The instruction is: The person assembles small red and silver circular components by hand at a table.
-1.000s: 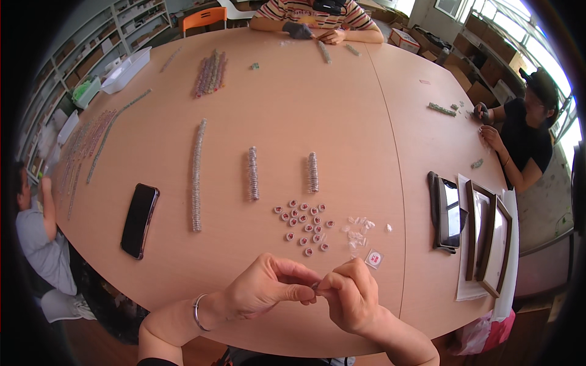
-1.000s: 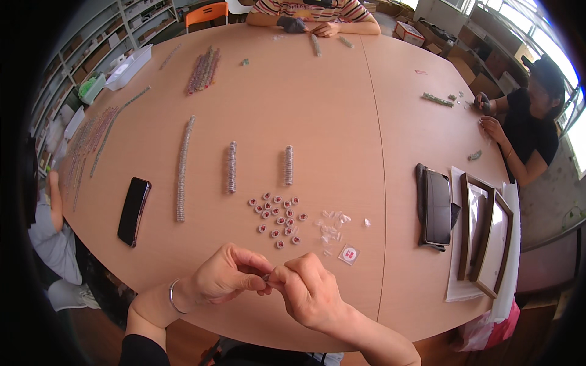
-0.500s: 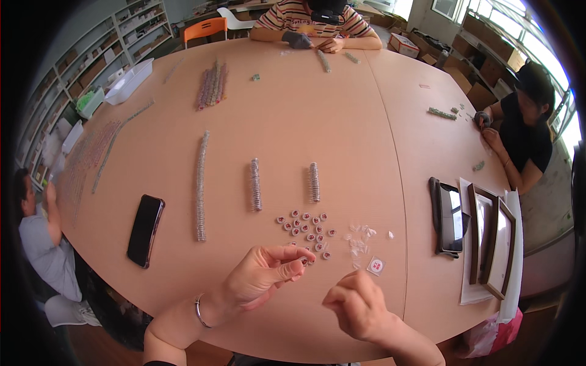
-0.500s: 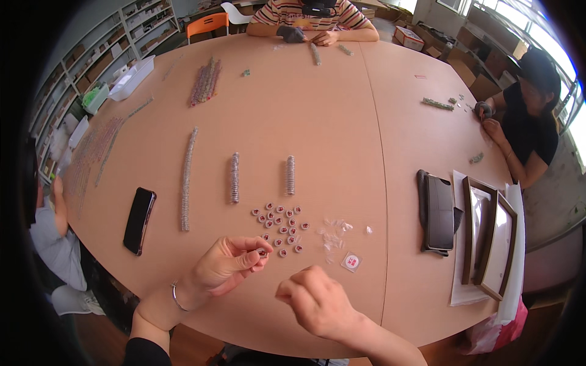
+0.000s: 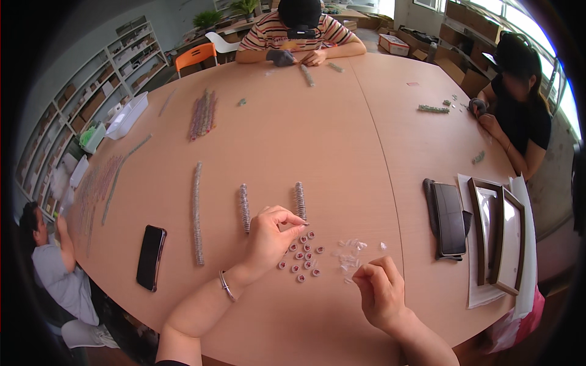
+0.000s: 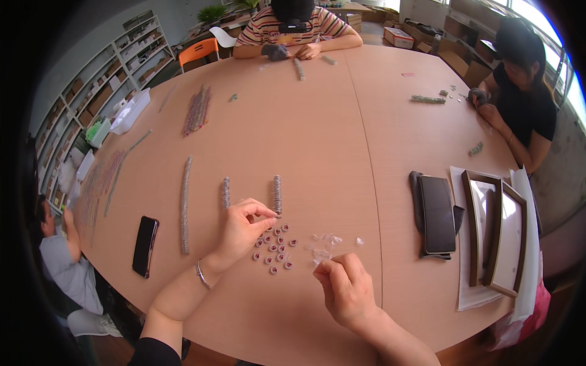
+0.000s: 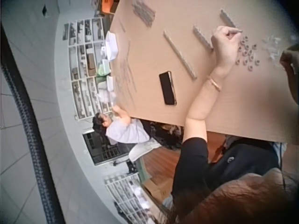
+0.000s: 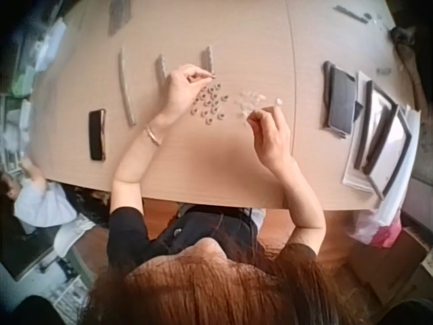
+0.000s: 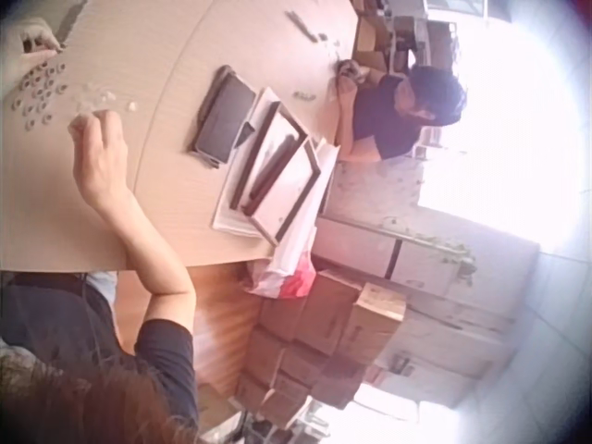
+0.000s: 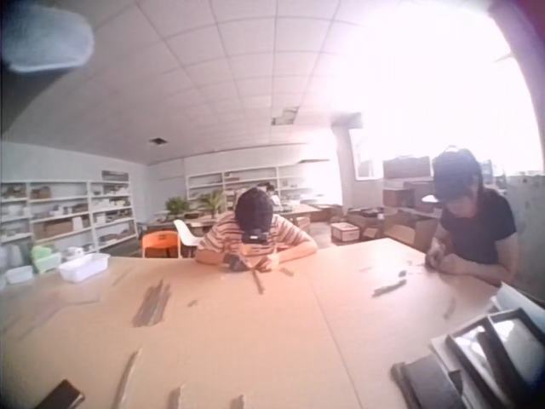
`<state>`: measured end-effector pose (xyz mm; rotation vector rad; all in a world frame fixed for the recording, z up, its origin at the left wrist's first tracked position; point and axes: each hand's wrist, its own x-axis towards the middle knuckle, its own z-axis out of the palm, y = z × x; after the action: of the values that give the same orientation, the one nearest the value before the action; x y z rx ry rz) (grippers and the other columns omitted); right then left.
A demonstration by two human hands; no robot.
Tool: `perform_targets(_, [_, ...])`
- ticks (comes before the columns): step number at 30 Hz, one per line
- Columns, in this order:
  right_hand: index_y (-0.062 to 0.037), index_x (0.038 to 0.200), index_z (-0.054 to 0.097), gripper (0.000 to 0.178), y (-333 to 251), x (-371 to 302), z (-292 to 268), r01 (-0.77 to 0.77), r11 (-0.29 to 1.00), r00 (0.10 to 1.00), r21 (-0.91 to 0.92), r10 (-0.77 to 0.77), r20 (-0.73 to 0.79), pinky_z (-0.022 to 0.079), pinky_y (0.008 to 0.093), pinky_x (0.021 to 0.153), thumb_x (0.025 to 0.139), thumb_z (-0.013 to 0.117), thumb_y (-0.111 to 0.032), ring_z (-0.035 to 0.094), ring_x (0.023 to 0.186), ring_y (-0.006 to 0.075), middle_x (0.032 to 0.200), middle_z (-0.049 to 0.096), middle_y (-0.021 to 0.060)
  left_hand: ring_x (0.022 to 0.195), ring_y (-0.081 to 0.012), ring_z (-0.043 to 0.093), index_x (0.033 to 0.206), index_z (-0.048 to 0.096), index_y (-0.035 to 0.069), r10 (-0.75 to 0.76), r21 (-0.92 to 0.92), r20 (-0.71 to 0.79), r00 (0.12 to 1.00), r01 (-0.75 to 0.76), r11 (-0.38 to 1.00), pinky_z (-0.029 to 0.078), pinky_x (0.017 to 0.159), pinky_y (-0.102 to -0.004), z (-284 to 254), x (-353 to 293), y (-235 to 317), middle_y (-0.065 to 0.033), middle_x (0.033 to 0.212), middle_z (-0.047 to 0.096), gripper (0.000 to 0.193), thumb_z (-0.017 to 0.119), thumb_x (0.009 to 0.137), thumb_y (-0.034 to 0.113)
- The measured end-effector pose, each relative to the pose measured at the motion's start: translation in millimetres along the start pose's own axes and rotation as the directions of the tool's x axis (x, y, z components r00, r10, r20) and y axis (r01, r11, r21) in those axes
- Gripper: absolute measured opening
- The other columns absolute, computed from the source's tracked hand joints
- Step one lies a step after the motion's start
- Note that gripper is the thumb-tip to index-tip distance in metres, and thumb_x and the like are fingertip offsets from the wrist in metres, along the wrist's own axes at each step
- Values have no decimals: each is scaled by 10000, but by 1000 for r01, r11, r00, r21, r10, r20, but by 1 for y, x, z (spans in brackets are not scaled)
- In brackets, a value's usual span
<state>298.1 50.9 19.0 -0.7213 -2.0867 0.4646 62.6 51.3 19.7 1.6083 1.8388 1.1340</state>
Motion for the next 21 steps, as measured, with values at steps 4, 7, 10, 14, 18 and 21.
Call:
perform_targets(4, [-36, 871, 579, 208, -1, 1, 2, 12, 1000, 1000, -8, -12, -1, 466, 312, 492, 719, 706, 27, 562, 676, 225, 809, 535, 81, 766, -129, 501, 799, 711, 43, 100, 134, -94, 991, -87, 987, 439, 670, -261, 8, 3, -15, -12, 831, 560, 98, 754, 714, 20])
perform_targets(7, [-35, 870, 578, 208, -1, 2, 3, 9, 1000, 1000, -8, -9, -7, 467, 310, 491, 718, 707, 27, 563, 674, 225, 813, 542, 81, 830, -146, 494, 757, 699, 36, 54, 168, -111, 992, -35, 985, 434, 712, -276, 11, 5, -19, -22, 839, 525, 89, 766, 700, 26])
perform_targets(10, [-33, 863, 576, 205, 2, 2, 6, -20, 1000, 999, -9, 20, -28, 466, 313, 492, 718, 706, 30, 565, 673, 228, 804, 550, 81, 803, -136, 483, 758, 683, 31, 9, 120, -112, 994, 4, 993, 428, 695, -267, 11, 8, -21, -19, 831, 502, 100, 766, 703, 32])
perform_targets(14, [-31, 845, 576, 173, 9, 3, 8, -87, 992, 995, -96, 81, -65, 475, 332, 533, 730, 684, 40, 572, 688, 246, 780, 566, 85, 788, -134, 471, 787, 670, 32, -1, 73, -133, 991, 11, 997, 426, 675, -266, 8, 5, -8, -14, 828, 487, 131, 770, 702, 40])
perform_targets(18, [-30, 845, 585, 145, 15, 3, 11, -157, 974, 986, -162, 145, -85, 481, 348, 580, 746, 656, 49, 579, 709, 263, 801, 588, 93, 796, -156, 491, 810, 682, 47, 134, 169, 9, 991, -133, 977, 437, 682, -288, 10, -3, 3, -17, 839, 493, 129, 765, 714, 67])
perform_targets(21, [-35, 858, 595, 142, 15, 4, 13, -167, 971, 985, -170, 157, -75, 485, 354, 608, 753, 643, 47, 588, 731, 272, 842, 609, 98, 849, -213, 525, 828, 677, 53, 165, 313, 79, 983, -182, 932, 472, 711, -333, 12, -6, 5, -43, 844, 495, 118, 746, 739, 92])
